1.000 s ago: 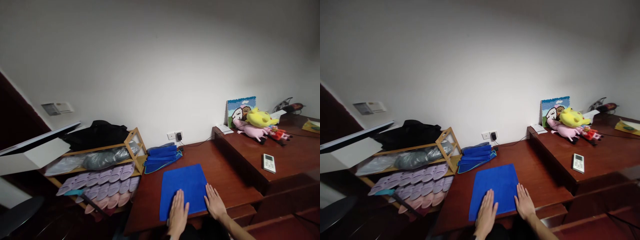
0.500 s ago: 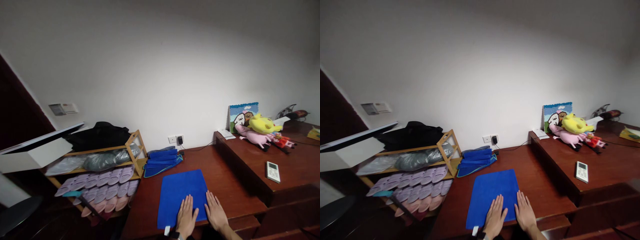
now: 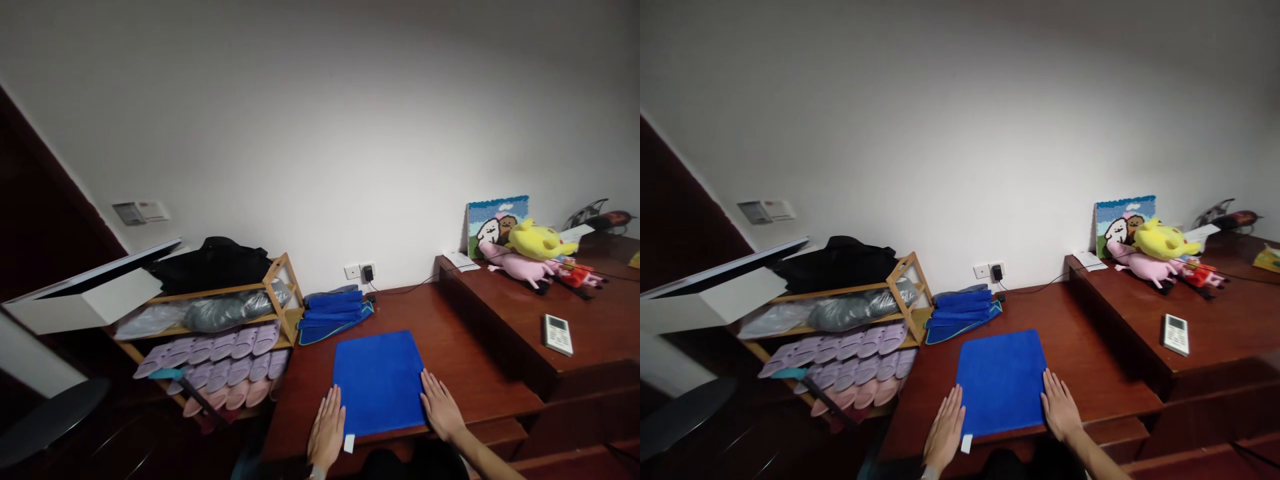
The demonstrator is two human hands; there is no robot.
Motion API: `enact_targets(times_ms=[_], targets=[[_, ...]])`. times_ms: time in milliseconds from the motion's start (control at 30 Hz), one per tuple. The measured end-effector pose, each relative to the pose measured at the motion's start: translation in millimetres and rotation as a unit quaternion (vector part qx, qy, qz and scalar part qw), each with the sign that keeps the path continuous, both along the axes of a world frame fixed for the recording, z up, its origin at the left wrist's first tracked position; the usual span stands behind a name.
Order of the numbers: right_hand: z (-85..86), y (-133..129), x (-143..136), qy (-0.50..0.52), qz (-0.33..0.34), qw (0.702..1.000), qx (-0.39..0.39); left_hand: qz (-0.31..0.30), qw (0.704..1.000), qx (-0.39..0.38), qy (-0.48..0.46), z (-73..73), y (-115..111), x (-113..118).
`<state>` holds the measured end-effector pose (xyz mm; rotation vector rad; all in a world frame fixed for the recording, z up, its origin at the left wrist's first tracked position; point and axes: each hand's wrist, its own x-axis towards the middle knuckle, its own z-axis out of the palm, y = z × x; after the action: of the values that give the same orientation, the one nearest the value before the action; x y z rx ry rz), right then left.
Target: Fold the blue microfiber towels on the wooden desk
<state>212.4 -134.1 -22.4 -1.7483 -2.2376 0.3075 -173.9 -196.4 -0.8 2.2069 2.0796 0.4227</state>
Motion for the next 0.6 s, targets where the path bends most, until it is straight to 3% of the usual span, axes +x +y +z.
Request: enact_targets(times_ms=[300,600], targets=[[21.6,44,-15,-0.005,-0.005,1.000,-0.015,-0.002,1.000,0.020,0.010,2.6,0,2],[19.3,44,-12,0.008,0.002,1.000,-0.016,0.016,1.000,0.018,0.011,6.2,-2,0]])
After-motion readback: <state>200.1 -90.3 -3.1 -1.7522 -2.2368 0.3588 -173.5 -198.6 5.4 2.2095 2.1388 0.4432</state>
